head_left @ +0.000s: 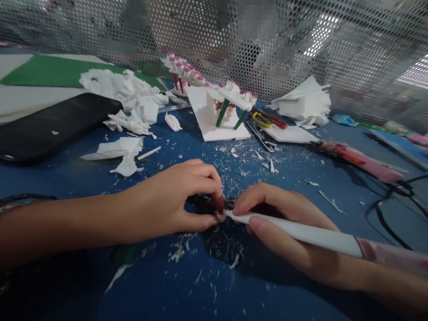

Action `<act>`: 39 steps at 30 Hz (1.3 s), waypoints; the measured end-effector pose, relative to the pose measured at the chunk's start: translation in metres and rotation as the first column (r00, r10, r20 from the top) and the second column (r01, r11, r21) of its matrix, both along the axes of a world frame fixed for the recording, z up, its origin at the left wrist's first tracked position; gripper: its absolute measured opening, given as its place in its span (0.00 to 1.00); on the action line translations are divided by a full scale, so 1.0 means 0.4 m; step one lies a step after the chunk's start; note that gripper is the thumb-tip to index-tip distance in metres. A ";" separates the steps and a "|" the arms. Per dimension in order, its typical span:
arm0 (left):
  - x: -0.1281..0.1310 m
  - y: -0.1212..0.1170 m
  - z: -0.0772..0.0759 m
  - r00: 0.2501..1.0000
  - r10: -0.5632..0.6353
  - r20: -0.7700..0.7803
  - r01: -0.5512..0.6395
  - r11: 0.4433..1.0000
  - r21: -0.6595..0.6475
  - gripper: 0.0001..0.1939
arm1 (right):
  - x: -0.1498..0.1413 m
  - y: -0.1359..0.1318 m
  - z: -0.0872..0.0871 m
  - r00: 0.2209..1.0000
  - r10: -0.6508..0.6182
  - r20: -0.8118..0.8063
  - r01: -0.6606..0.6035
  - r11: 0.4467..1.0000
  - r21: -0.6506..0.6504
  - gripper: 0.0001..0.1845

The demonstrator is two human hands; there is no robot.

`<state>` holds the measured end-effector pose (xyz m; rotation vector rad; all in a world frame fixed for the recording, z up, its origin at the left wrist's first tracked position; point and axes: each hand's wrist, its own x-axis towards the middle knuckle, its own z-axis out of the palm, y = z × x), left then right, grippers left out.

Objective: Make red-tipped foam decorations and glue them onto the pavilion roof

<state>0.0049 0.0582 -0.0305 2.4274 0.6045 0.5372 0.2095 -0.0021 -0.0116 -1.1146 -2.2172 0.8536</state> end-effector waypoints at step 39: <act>-0.001 -0.002 0.008 1.000 0.006 -0.029 -0.006 1.000 -0.008 0.03 | 0.005 -0.004 0.000 0.998 -0.025 -0.061 0.023 0.999 -0.035 0.06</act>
